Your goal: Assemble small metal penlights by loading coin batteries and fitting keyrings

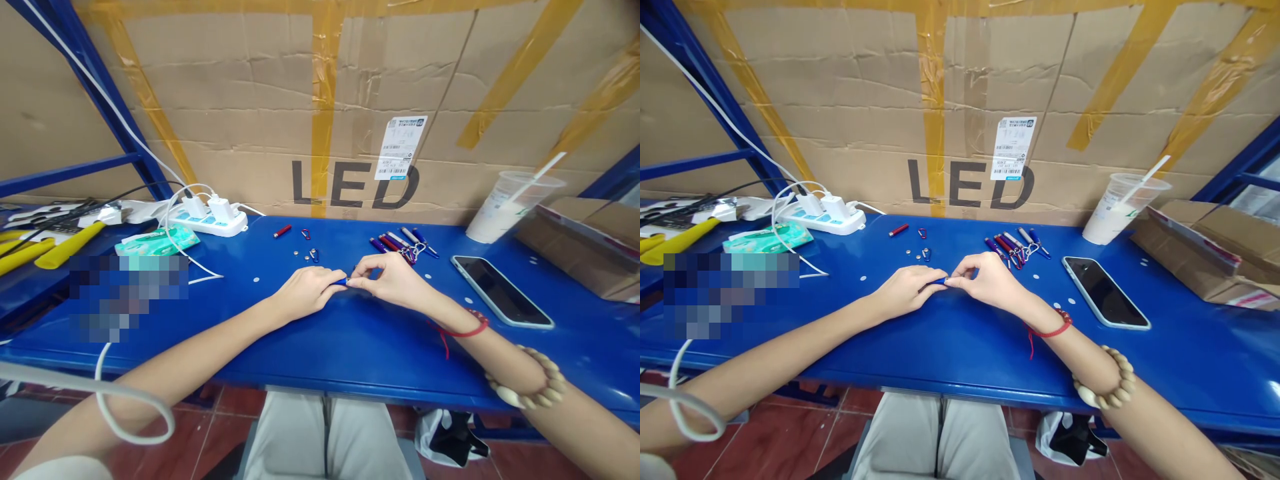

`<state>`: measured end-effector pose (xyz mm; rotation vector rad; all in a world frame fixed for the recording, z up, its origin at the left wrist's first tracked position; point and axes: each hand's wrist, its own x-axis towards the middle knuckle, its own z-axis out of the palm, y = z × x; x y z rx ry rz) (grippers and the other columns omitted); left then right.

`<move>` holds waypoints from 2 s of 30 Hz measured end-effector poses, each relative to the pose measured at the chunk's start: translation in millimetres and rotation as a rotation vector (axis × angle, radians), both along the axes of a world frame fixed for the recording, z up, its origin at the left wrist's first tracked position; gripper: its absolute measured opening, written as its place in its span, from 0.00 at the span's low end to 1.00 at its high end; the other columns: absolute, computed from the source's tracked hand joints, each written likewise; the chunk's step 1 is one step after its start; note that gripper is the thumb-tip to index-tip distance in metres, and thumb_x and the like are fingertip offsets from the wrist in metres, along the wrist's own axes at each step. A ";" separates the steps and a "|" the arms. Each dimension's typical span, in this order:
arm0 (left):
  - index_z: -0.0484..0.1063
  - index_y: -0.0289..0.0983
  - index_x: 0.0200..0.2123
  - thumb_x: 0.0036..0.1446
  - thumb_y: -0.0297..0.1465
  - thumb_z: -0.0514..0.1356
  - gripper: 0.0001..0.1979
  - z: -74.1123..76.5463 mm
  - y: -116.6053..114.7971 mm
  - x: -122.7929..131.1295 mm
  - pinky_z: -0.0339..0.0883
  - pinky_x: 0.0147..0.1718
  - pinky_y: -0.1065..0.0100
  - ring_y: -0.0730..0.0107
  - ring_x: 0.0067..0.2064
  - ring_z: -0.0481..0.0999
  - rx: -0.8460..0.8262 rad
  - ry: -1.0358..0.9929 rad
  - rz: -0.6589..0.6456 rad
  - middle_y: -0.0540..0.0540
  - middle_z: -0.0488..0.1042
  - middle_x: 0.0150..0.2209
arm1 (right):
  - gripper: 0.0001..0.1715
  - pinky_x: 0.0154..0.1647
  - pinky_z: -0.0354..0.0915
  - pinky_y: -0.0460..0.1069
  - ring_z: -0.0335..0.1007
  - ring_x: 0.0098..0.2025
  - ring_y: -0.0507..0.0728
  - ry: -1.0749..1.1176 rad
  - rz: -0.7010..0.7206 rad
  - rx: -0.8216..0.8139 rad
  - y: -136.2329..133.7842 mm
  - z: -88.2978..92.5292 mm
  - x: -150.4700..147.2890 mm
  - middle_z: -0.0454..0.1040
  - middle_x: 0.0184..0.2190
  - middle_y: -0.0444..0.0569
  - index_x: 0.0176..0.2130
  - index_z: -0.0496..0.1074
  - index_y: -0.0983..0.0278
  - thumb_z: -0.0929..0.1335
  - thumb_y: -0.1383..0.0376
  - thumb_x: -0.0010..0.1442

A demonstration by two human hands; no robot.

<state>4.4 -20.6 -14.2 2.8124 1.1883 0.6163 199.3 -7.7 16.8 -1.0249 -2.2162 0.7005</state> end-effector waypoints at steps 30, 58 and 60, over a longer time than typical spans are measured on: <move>0.66 0.37 0.48 0.64 0.31 0.46 0.14 0.9 -0.2 2.7 0.63 0.50 0.61 0.65 0.47 0.72 -0.109 -0.275 -0.055 0.43 0.74 0.48 | 0.23 0.15 0.55 0.42 0.57 0.17 0.46 0.152 -0.121 -0.445 3.6 -0.2 -1.5 0.67 0.15 0.43 0.24 0.75 0.68 0.74 0.50 0.39; 0.68 0.37 0.45 0.62 0.32 0.48 0.13 10.2 9.9 3.3 0.63 0.49 0.66 0.67 0.46 0.73 -0.345 -0.392 -0.008 0.46 0.75 0.46 | 0.13 0.31 0.62 0.44 0.70 0.31 0.50 -0.089 0.023 0.574 21.1 -11.4 14.1 0.74 0.34 0.47 0.35 0.79 0.59 0.66 0.57 0.59; 0.68 0.36 0.45 0.62 0.32 0.48 0.13 10.4 9.1 3.9 0.64 0.48 0.66 0.67 0.45 0.73 -0.362 -0.382 -0.007 0.45 0.75 0.45 | 0.13 0.33 0.63 0.44 0.70 0.31 0.50 -0.084 0.046 0.571 21.0 -11.5 14.4 0.74 0.34 0.47 0.34 0.79 0.59 0.66 0.57 0.59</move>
